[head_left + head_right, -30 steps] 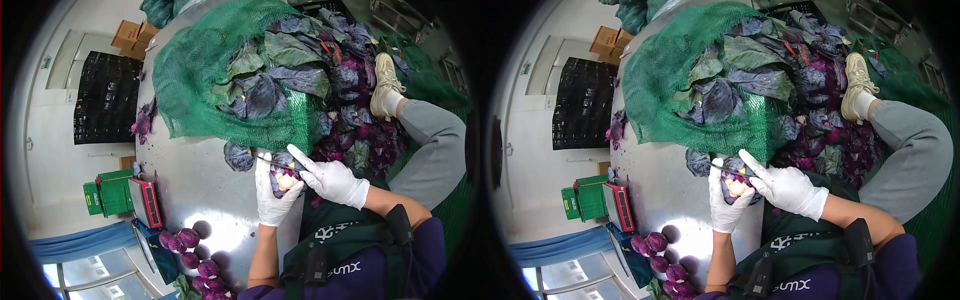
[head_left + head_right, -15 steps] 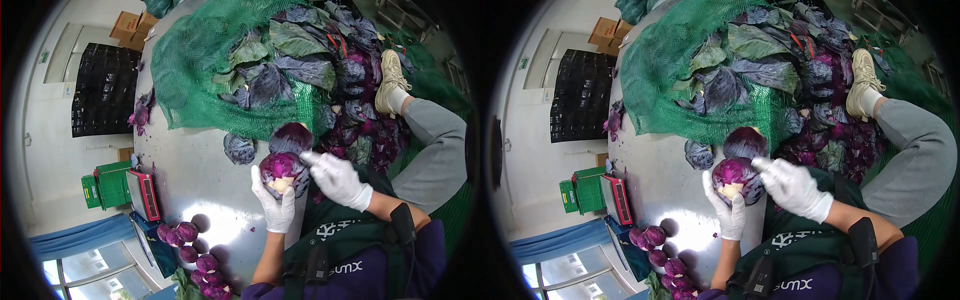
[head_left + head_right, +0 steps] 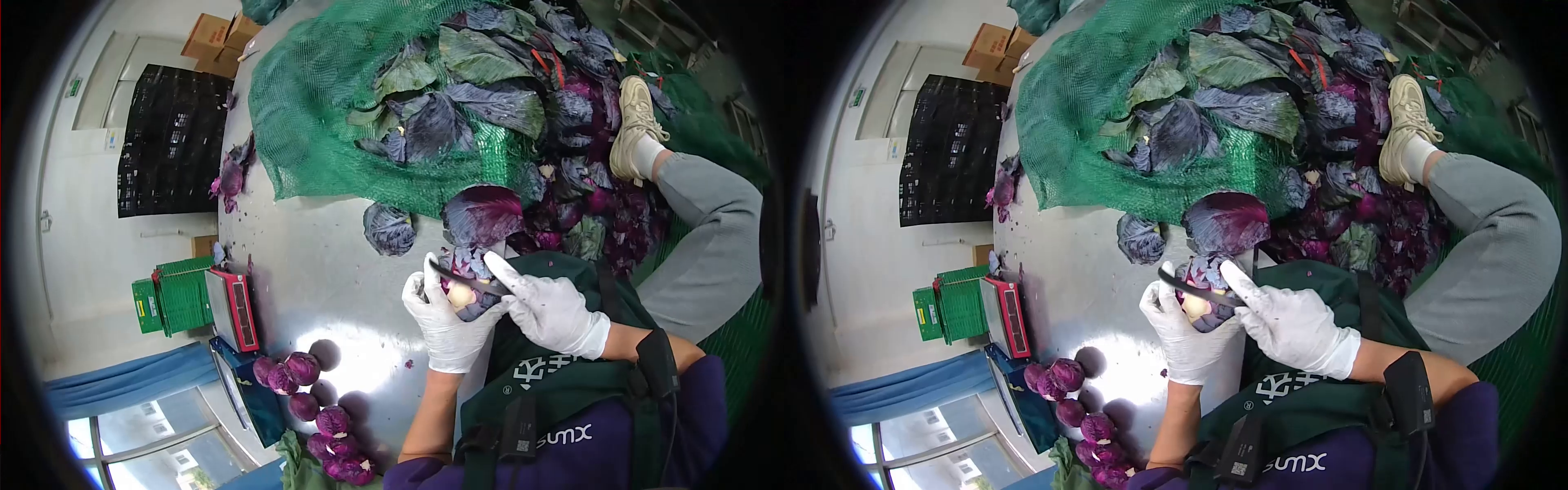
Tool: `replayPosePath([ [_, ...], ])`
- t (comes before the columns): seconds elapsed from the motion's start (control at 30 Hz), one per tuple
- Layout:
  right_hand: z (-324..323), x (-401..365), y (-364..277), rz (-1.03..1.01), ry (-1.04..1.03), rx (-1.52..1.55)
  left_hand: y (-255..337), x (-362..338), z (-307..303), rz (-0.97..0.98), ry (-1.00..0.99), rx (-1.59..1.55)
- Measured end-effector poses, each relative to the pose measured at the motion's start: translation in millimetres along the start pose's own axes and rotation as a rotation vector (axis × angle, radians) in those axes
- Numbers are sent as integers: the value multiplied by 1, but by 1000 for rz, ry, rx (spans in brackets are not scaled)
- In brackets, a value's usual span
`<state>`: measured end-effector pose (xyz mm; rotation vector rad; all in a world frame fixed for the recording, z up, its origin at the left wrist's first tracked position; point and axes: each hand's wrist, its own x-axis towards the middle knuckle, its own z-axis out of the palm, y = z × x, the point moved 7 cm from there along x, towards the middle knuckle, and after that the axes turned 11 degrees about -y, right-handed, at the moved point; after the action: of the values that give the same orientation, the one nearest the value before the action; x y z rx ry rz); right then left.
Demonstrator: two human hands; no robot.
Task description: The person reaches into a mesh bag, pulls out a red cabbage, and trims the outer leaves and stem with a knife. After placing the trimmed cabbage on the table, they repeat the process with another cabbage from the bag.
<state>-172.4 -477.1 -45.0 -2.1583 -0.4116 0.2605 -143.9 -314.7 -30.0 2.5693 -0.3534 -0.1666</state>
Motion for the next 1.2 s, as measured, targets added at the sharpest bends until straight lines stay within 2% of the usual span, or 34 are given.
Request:
replayPosePath([
  [0.2,14,4,6,-1,62,-77,8,-8,5,62,-41,151],
  [0.33,14,5,11,33,93,-41,5,-15,15,60,84,-45],
  [0.43,8,6,17,-37,293,70,5,-17,20,62,117,-115],
  [0.53,-3,14,65,336,251,619,12,-21,18,37,108,-48],
  [0.6,9,11,125,494,166,635,8,-22,16,27,136,-74],
  [0.63,22,7,142,532,152,775,7,-21,15,5,152,-90],
  [0.73,-18,10,67,189,454,188,7,-24,13,-62,153,-136],
  [0.8,-38,20,9,243,153,344,7,-21,16,-83,104,-175],
  [0.87,-20,24,-14,-47,187,76,4,-12,29,65,80,-566],
  [0.9,-16,25,-10,-28,157,92,-9,-16,46,-107,27,-905],
  [0.97,-7,25,-4,9,92,133,-18,-24,57,-234,-30,-999],
  [1.0,-8,27,1,20,70,173,-18,-23,48,-179,-29,-761],
  [1.07,-10,26,3,10,48,156,-12,-20,40,-89,-24,-579],
  [1.13,-9,23,15,36,80,168,-6,-13,36,-28,-2,-588],
  [1.17,-7,22,22,47,96,175,-3,-12,33,-6,18,-540],
  [1.2,-15,22,27,33,197,66,-1,-15,26,-2,54,-388],
])
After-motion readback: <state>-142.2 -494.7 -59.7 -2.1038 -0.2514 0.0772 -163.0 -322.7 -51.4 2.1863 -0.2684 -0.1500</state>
